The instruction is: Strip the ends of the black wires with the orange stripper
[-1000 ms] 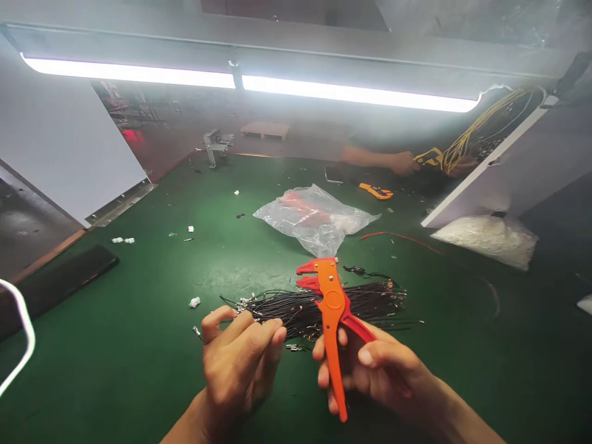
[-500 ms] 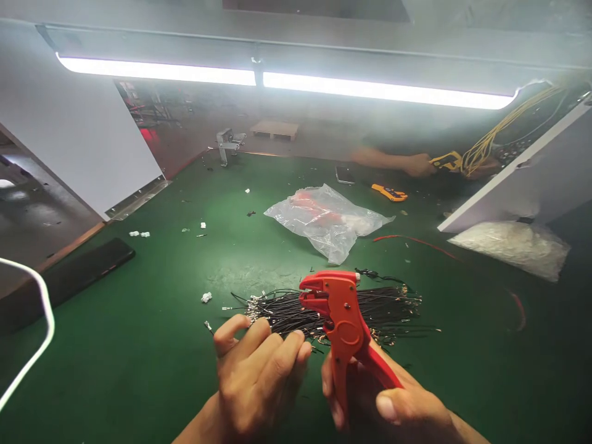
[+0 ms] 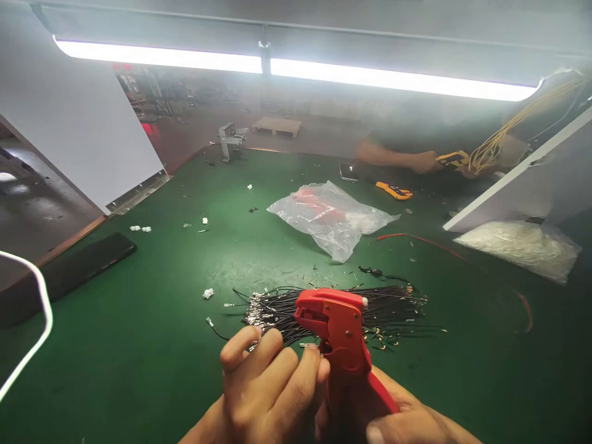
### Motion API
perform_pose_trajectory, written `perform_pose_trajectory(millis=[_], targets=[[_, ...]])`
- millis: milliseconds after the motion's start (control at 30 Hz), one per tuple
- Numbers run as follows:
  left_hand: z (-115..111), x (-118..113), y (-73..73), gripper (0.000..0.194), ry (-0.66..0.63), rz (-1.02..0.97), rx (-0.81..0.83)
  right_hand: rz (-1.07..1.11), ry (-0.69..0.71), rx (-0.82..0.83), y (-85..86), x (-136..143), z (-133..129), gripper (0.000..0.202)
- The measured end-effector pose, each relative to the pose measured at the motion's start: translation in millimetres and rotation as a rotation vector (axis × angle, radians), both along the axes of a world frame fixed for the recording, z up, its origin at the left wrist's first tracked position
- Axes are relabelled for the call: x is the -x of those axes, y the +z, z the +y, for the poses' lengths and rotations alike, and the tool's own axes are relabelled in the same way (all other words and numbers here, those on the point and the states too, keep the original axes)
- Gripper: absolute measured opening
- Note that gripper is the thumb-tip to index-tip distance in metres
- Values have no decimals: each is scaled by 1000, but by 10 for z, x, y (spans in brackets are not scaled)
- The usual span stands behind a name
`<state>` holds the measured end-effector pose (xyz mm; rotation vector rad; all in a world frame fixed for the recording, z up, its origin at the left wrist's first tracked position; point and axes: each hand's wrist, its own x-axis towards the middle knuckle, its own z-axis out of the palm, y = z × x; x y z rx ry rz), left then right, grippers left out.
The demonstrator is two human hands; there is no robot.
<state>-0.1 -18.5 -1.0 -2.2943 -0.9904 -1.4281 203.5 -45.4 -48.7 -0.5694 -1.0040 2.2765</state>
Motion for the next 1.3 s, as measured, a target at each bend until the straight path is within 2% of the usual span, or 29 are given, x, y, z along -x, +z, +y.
perform_pose_trajectory(millis=[133, 233, 333, 433, 533, 667, 900, 1133, 1300], targets=[[-21, -36, -74, 14, 20, 3, -24, 34, -43, -20, -18, 14, 2, 55], [20, -81, -140, 20, 26, -69, -128, 2, -23, -45, 7, 25, 19, 53], [45, -112, -162, 23, 40, -107, -203, 13, -12, 3, 21, 45, 21, 52], [-2, -89, -127, 22, 57, -96, -160, 68, -47, 75, 35, 63, 4, 48], [-68, -32, -74, 15, 24, 9, -46, 101, -63, 130, 87, 63, -10, 42], [-74, 0, -57, 14, 25, 14, -44, 77, -72, 147, 136, 38, -10, 44], [-51, -23, -67, 19, 15, 24, -41, 92, -12, 5, -3, 28, -21, 36], [-44, -40, -107, 18, 16, 15, -61, 117, -85, 72, -159, 26, -45, 32], [-14, -78, -145, 19, 14, -16, -82, 104, -107, 74, -174, 13, -54, 31]])
